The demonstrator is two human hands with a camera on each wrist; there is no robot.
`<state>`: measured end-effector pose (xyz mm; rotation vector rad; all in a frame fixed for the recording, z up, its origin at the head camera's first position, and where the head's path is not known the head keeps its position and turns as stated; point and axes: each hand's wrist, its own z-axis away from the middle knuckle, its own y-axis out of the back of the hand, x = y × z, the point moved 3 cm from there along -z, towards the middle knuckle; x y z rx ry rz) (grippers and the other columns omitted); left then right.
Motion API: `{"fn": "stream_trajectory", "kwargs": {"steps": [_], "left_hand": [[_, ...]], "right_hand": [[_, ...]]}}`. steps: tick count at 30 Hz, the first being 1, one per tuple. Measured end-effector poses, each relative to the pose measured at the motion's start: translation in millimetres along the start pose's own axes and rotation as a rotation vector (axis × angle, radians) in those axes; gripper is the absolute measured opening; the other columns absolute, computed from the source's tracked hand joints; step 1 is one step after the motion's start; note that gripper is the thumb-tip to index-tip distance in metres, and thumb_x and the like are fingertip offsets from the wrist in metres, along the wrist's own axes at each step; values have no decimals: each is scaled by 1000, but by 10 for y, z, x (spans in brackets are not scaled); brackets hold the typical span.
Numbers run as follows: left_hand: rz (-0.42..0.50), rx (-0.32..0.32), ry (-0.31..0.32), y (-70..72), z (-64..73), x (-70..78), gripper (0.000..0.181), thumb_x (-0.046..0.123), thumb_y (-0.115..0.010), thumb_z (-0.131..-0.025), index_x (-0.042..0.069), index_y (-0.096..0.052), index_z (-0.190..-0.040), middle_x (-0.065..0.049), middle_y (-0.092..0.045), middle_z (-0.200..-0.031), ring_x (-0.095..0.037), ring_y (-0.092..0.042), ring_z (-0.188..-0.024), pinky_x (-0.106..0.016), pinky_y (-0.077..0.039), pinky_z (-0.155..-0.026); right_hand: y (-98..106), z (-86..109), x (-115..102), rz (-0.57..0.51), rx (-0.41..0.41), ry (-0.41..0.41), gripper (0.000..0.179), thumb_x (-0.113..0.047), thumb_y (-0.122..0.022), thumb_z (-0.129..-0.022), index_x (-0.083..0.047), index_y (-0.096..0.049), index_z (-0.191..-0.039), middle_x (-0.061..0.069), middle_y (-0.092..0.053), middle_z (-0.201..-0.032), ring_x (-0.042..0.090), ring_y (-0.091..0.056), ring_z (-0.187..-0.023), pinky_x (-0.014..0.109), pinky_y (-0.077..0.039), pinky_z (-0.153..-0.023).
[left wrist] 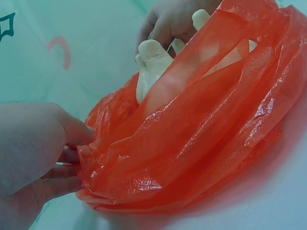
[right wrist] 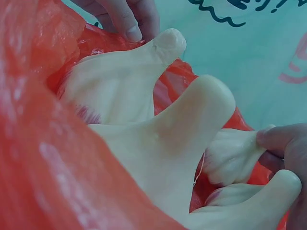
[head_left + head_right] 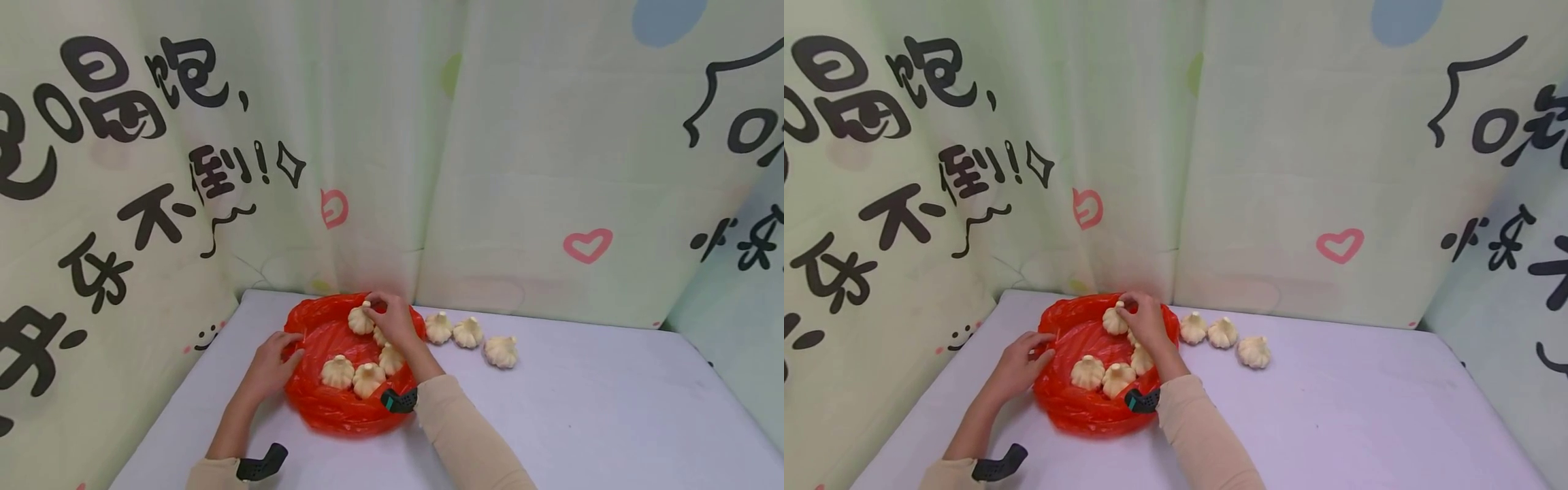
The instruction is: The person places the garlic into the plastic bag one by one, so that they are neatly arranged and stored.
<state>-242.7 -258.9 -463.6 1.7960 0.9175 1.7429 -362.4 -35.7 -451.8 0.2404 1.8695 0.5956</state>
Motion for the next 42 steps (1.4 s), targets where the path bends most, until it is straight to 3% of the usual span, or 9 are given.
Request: {"fn": "stream_trajectory", "kwargs": {"steps": [6, 15, 24, 33, 42], "left_hand": [[0, 4, -3, -2, -2, -6, 40, 16, -62, -93, 6, -56, -131, -15, -55, -126, -31, -54, -115, -44, -58, -85], [-4, 5, -4, -32, -22, -46, 41, 17, -62, -93, 6, -55, -131, -16, -54, -128, -31, -54, -116, -44, -58, -85], [2, 2, -9, -25, -12, -26, 40, 16, -62, -93, 5, -56, -131, -16, -55, -126, -30, -55, -113, -43, -59, -85], [-5, 4, -24, 5, 1, -5, 39, 16, -62, -93, 6, -56, -130, -15, -56, -125, -30, -55, -112, -43, -59, -85], [2, -10, -14, -8, -4, 10, 40, 16, -61, -93, 5, -55, -131, -16, -54, -127, -31, -54, -115, -44, -58, -86]], "right_hand": [[-29, -10, 6, 11, -15, 7, 21, -16, -69, -89, -10, -69, -109, 4, -69, -108, 21, -62, -100, 34, -57, -90], [-41, 1, 51, 5, -25, -48, 19, -15, -70, -88, -12, -70, -107, 3, -68, -107, 21, -61, -100, 34, -57, -90], [11, 10, 58, -19, -25, -21, 21, -18, -70, -88, -11, -69, -108, 4, -68, -107, 20, -61, -100, 34, -57, -90], [148, 64, 17, -36, 26, 44, 20, -10, -70, -88, -5, -69, -107, 10, -69, -103, 24, -64, -96, 37, -56, -90], [283, 169, 31, -55, 77, 53, 20, -7, -69, -87, -3, -68, -107, 12, -70, -102, 26, -66, -97, 39, -56, -91]]}}
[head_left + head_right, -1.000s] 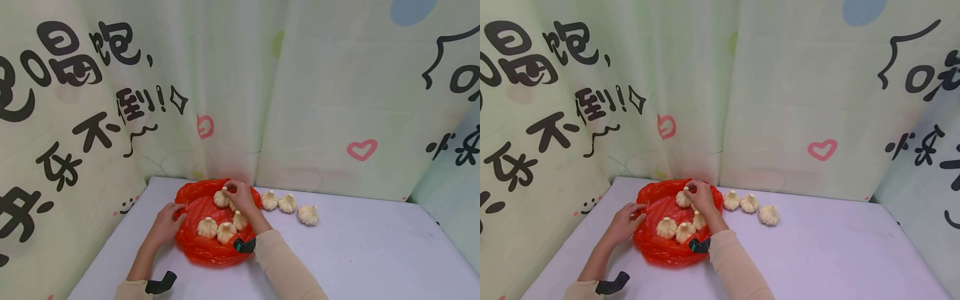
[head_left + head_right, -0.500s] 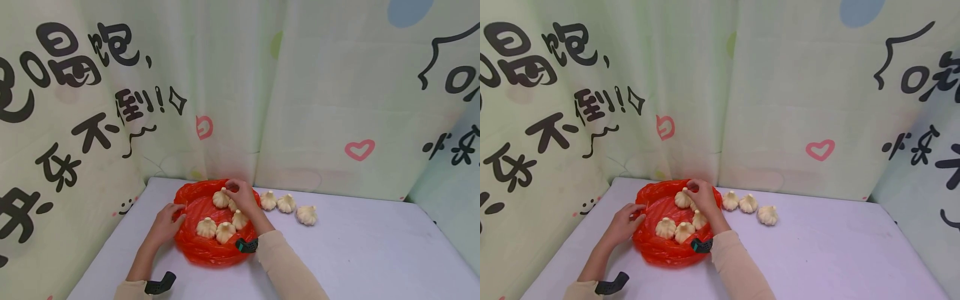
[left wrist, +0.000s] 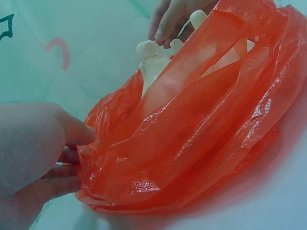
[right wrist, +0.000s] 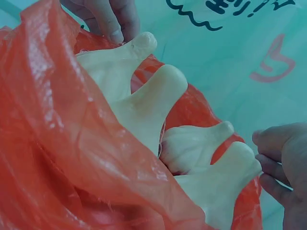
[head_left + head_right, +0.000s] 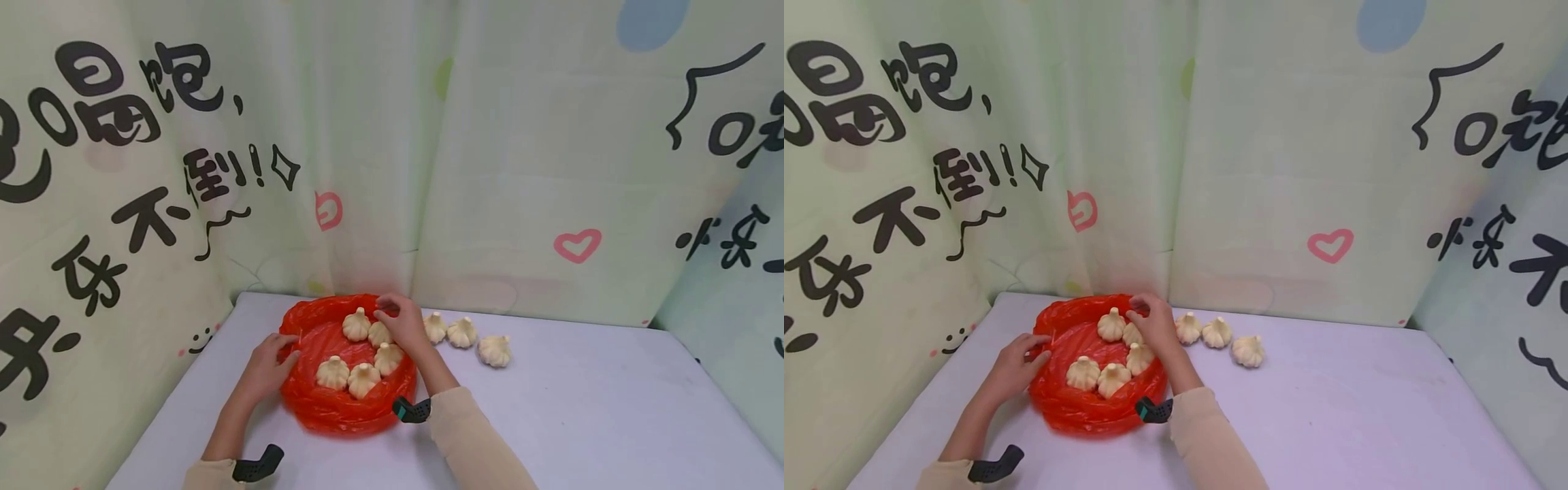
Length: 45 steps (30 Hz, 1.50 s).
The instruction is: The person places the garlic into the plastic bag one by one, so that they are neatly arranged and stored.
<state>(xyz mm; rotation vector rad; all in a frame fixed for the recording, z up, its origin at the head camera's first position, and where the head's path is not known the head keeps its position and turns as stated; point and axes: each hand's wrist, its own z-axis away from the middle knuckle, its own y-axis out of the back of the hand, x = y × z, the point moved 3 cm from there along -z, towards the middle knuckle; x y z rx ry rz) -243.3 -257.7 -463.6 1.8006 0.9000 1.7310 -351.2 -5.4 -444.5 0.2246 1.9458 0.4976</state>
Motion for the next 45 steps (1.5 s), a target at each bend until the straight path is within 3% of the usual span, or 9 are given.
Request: {"fn": "stream_trajectory", "kwargs": {"steps": [4, 12, 34, 37, 45], "left_hand": [[1, -2, 1, -7, 5, 1, 41, 16, -61, -93, 5, -55, -132, -17, -54, -128, -34, -53, -117, -45, -58, -86], [-12, -1, -8, -6, 10, 5, 40, 16, -62, -93, 5, -55, -131, -18, -54, -129, -34, -53, -118, -46, -58, -87], [-13, -7, -2, -27, -1, -10, 40, 17, -61, -93, 6, -55, -132, -17, -54, -129, -34, -52, -119, -46, -57, -87], [-9, -4, -1, -29, -1, -13, 40, 17, -61, -93, 6, -55, -132, -17, -54, -129, -34, -52, -119, -45, -58, -87], [-2, -5, 6, -22, 10, -3, 42, 17, -62, -93, 5, -54, -132, -19, -53, -130, -35, -52, -118, -45, -58, -85]], "right_hand": [[57, 51, -7, -2, 17, -22, 21, -9, -70, -88, -4, -69, -108, 11, -70, -103, 25, -65, -97, 39, -56, -91], [206, 132, -39, -10, 60, 23, 23, -7, -69, -87, -1, -69, -110, 14, -71, -104, 26, -67, -96, 39, -57, -90], [668, 343, -10, 16, 94, -49, 23, -12, -69, -88, -6, -70, -110, 11, -71, -104, 25, -67, -96, 41, -57, -90], [738, 376, -13, 14, 102, -35, 24, -12, -70, -88, -5, -69, -111, 12, -71, -105, 26, -67, -98, 45, -55, -93], [875, 458, 20, 43, 140, -23, 25, -13, -71, -87, -7, -69, -112, 10, -72, -106, 24, -68, -98, 41, -56, -91]]}}
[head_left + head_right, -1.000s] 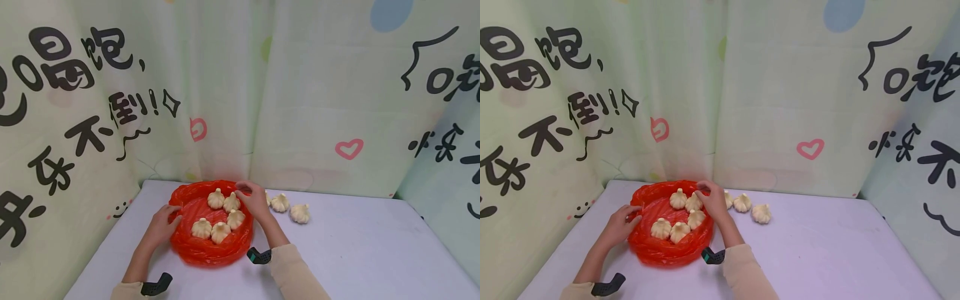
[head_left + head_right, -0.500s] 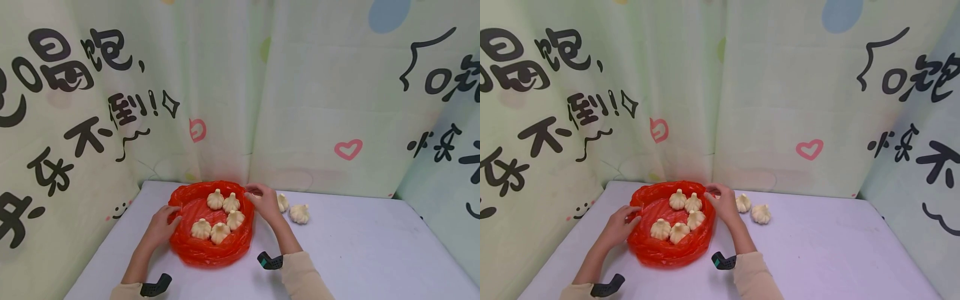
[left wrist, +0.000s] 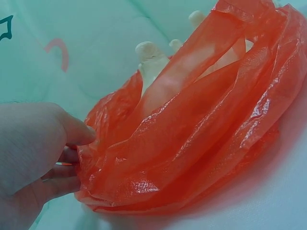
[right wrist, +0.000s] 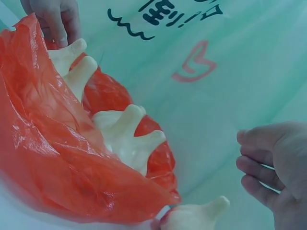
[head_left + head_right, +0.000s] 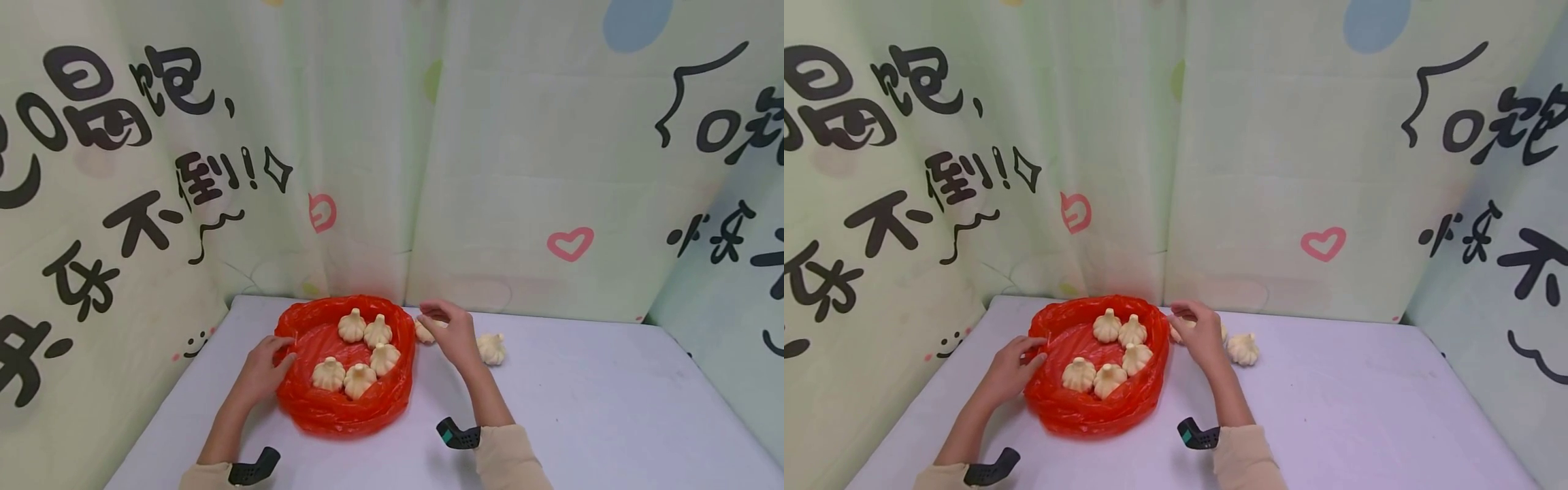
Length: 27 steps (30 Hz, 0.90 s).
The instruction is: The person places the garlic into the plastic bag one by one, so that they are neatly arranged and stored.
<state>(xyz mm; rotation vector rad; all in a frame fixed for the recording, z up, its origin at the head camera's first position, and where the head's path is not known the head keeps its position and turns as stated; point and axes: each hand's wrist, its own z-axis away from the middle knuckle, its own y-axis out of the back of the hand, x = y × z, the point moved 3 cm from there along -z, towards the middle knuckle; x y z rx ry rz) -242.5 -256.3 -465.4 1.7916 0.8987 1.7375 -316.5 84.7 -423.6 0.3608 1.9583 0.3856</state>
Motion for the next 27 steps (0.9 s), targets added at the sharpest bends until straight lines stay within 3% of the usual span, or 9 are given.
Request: {"fn": "stream_trajectory", "kwargs": {"steps": [8, 19, 27], "left_hand": [[-6, -5, -12, -8, 3, 30, 41, 17, -62, -93, 5, -54, -132, -18, -53, -129, -35, -53, -117, -45, -58, -86], [-17, -2, -41, 6, 14, 34, 41, 15, -61, -93, 4, -55, -132, -19, -54, -127, -34, -54, -115, -45, -58, -86], [-23, -11, -29, -7, 14, 9, 42, 17, -61, -93, 4, -54, -133, -19, -52, -129, -36, -52, -117, -46, -58, -86]], "right_hand": [[212, 76, 54, 29, 51, -58, 27, -16, -70, -88, -8, -68, -114, 7, -71, -109, 21, -67, -100, 36, -56, -91], [427, 181, 81, 44, 106, 15, 26, -8, -72, -85, -4, -68, -111, 12, -71, -106, 26, -68, -97, 40, -56, -91], [654, 245, 114, 82, 155, 16, 27, -9, -73, -85, -5, -68, -111, 9, -72, -107, 22, -68, -97, 21, -55, -88]]}}
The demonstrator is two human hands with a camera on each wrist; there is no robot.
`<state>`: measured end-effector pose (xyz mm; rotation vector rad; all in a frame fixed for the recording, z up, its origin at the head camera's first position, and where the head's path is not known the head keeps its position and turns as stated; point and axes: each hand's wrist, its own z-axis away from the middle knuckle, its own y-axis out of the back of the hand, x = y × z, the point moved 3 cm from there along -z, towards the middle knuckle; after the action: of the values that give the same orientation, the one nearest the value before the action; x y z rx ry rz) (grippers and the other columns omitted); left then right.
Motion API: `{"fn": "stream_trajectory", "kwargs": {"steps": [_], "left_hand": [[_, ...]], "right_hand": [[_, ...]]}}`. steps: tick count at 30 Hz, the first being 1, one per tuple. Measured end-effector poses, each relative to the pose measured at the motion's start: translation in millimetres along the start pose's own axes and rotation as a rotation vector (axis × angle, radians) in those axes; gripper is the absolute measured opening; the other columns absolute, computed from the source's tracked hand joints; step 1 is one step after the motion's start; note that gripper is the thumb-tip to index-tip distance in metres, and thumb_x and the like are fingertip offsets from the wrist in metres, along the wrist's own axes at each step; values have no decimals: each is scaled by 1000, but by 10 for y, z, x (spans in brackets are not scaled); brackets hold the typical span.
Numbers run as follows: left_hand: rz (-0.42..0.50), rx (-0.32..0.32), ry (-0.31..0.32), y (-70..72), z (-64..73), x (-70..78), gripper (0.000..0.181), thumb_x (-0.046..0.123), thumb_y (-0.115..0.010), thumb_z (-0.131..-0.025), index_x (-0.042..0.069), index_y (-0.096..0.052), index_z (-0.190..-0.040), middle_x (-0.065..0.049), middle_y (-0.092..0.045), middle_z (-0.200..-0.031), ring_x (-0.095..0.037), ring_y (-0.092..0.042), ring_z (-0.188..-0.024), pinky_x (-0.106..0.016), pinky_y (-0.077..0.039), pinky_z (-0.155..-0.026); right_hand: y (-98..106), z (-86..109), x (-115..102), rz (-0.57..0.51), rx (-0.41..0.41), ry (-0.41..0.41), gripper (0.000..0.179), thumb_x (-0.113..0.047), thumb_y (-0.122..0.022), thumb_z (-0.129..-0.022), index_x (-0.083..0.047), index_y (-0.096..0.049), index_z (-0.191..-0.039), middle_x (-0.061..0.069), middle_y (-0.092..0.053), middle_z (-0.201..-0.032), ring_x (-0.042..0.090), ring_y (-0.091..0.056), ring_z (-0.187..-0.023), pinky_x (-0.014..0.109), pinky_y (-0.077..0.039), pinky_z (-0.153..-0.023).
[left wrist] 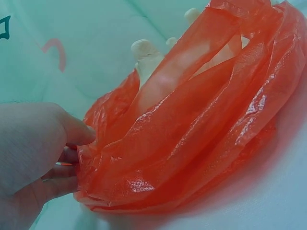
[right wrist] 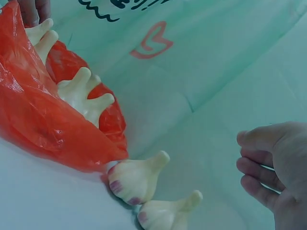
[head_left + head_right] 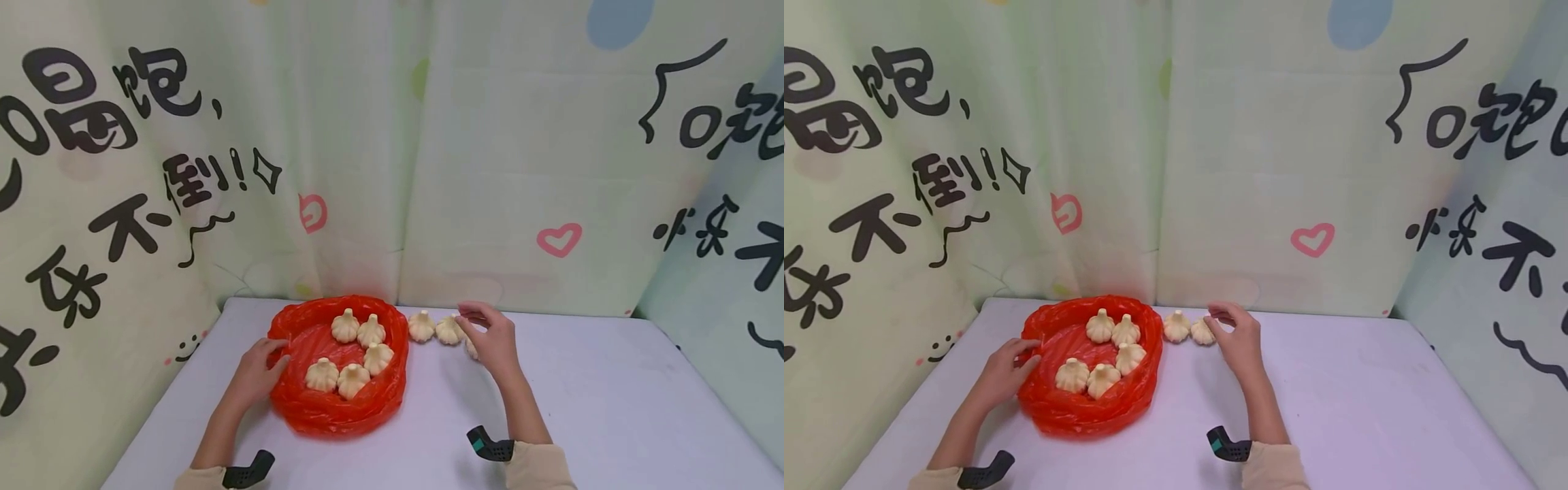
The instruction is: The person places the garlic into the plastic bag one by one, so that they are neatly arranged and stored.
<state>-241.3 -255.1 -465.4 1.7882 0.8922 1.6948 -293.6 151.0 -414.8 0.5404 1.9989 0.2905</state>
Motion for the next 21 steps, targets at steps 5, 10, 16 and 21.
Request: {"fn": "stream_trajectory", "kwargs": {"steps": [5, 10, 16, 21], "left_hand": [[-2, 1, -6, -11, 3, -8, 42, 16, -61, -93, 4, -54, -132, -19, -53, -129, -36, -52, -117, -46, -58, -86], [3, 4, -8, 0, 9, 4, 41, 16, -61, -93, 4, -54, -132, -20, -52, -129, -36, -52, -117, -46, -58, -86], [3, 3, -14, 5, 16, 25, 41, 14, -61, -93, 3, -54, -132, -20, -53, -128, -36, -53, -116, -46, -58, -85], [1, -11, 4, 4, 20, 29, 42, 15, -61, -94, 3, -53, -133, -20, -52, -129, -37, -51, -118, -47, -57, -87]], "right_hand": [[149, 13, 60, 30, 30, -17, 28, -9, -71, -86, -3, -67, -113, 11, -71, -109, 24, -67, -99, 12, -52, -87], [281, 8, 148, 48, 81, -54, 28, -8, -71, -86, -4, -67, -113, 12, -70, -109, 24, -67, -99, 10, -51, -87], [372, 22, 268, 90, 102, -131, 28, -10, -70, -88, -5, -66, -115, 13, -69, -113, 25, -67, -102, 31, -52, -93], [403, 40, 345, 110, 67, -184, 28, -11, -69, -89, -2, -66, -115, 16, -69, -112, 28, -65, -102, 36, -54, -92]]}}
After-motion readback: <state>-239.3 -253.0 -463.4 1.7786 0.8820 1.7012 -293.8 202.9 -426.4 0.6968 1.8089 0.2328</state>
